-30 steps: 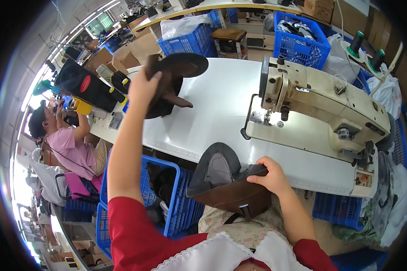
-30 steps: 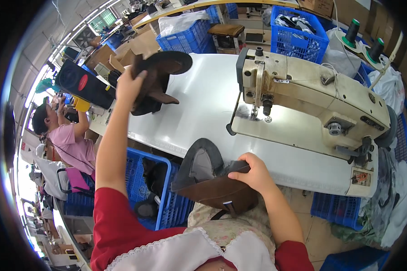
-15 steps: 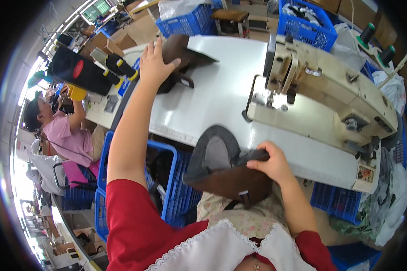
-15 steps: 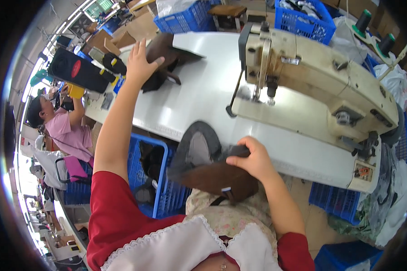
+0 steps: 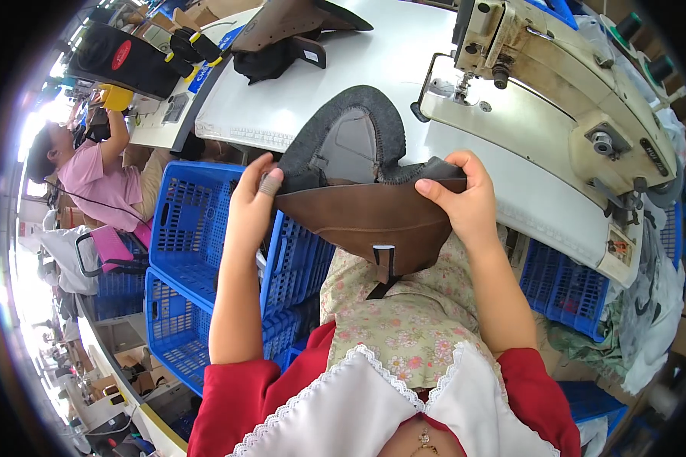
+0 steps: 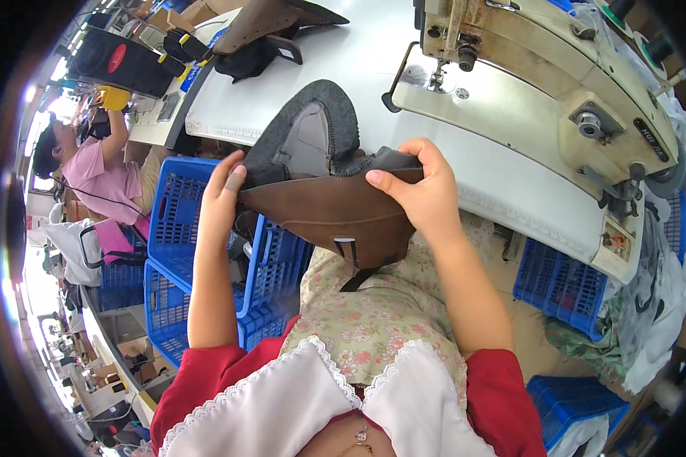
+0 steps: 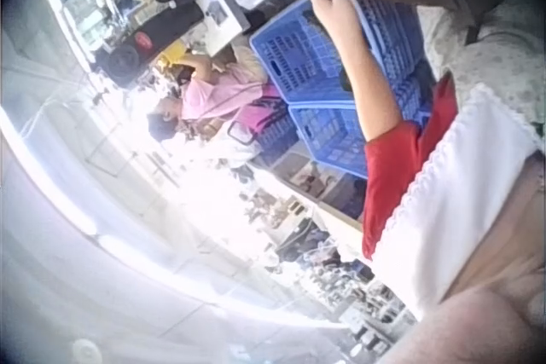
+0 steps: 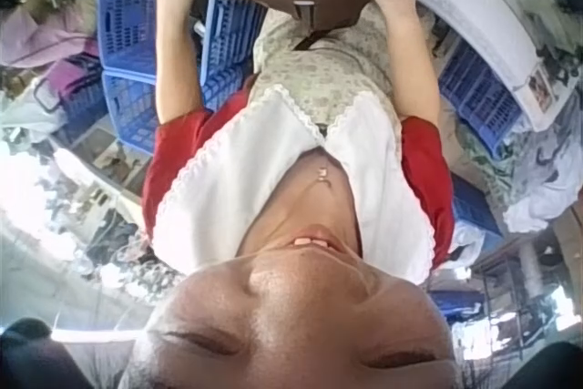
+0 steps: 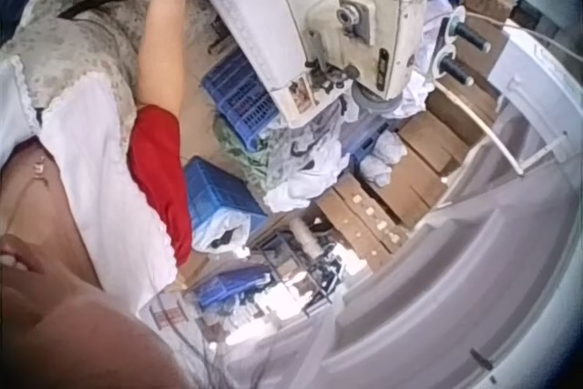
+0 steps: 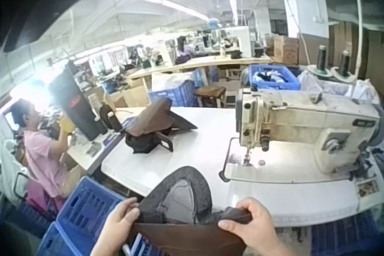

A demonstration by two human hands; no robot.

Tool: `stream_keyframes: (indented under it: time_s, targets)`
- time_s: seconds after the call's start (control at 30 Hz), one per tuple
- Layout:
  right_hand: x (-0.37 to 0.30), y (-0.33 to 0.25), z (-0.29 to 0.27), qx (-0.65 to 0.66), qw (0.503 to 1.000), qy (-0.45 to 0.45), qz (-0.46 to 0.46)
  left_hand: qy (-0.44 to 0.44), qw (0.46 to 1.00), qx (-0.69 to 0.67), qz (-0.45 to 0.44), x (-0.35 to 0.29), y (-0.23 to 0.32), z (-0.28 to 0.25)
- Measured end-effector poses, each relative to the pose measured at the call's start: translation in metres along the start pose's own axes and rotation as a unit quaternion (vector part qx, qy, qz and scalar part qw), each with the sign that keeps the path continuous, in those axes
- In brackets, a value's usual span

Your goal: Stitching and trimming leather and fabric components of a shoe using an industrial sewing machine.

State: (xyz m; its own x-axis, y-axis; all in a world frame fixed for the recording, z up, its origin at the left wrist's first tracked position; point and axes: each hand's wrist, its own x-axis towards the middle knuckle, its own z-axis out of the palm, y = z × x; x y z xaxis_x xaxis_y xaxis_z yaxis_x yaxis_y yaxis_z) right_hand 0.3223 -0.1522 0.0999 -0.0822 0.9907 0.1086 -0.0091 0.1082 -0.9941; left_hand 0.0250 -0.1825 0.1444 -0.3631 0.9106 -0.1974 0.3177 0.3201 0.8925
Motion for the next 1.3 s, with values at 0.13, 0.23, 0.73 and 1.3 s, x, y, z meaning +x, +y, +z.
stream_keyframes:
  time_s: [0.13, 0.23, 0.73, 1.3]
  targets:
    - [-0.024, -0.004, 0.017, 0.070, 0.996, 0.055, -0.022, 0.117, 0.798, 0.336, 0.487, -0.032, 0.035, 0.015]
    - [-0.041, -0.007, 0.029, 0.100, 0.990, 0.096, -0.014, -0.024, 0.826, 0.321, 0.464, -0.045, 0.046, 0.038]
    - [-0.098, -0.006, -0.096, -0.135, 0.989, 0.065, -0.015, -0.231, 0.814, 0.259, 0.465, -0.045, 0.044, 0.072]
    - [-0.106, 0.022, -0.386, -0.537, 0.780, 0.320, -0.021, -0.316, 0.794, 0.235, 0.462, -0.028, 0.042, 0.084]
